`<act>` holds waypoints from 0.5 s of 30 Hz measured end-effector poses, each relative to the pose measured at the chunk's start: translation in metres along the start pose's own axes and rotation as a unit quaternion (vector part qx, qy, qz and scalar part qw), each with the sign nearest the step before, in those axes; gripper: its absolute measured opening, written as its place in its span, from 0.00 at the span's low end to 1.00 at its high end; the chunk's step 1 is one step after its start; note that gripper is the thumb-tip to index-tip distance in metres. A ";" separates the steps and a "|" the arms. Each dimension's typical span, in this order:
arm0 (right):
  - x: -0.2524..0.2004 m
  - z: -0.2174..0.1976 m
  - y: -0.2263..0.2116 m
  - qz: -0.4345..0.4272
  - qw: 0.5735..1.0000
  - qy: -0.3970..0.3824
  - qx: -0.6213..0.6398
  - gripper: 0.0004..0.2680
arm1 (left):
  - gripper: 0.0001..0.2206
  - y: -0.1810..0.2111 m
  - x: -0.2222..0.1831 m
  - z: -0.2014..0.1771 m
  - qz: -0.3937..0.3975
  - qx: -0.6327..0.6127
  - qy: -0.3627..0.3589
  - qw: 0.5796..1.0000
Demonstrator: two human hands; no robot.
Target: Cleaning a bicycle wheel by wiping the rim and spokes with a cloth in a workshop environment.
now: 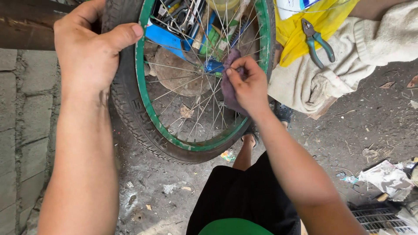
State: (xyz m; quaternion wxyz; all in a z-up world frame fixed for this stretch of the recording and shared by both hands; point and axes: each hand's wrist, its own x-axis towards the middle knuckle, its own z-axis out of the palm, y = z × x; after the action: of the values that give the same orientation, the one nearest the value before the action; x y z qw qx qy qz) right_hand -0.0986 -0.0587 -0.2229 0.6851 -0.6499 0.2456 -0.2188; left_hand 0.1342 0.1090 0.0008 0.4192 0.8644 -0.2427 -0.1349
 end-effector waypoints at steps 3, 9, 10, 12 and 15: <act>-0.007 0.010 0.007 0.066 0.997 0.027 -0.008 0.06 | 0.20 0.001 -0.002 0.000 -0.005 0.013 0.008 1.000; -0.021 -0.003 0.043 0.144 0.978 0.012 0.151 0.06 | 0.23 -0.003 -0.005 0.002 -0.024 -0.015 0.015 0.999; -0.022 -0.005 0.042 0.108 0.982 0.012 0.153 0.05 | 0.23 -0.002 -0.006 0.002 -0.005 0.005 0.014 1.000; -0.014 -0.001 0.027 0.082 0.992 0.013 0.098 0.05 | 0.21 0.006 -0.005 0.004 0.004 -0.005 0.012 1.000; -0.013 -0.003 0.013 0.044 0.999 0.013 -0.001 0.06 | 0.21 0.000 -0.007 0.006 0.039 -0.003 0.010 0.999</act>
State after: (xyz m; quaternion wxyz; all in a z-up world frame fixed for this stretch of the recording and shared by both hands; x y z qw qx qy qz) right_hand -0.1108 -0.0523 -0.2349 0.6903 -0.6363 0.2829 -0.1965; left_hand 0.1257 0.1093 -0.0028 0.4290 0.8545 -0.2712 -0.1106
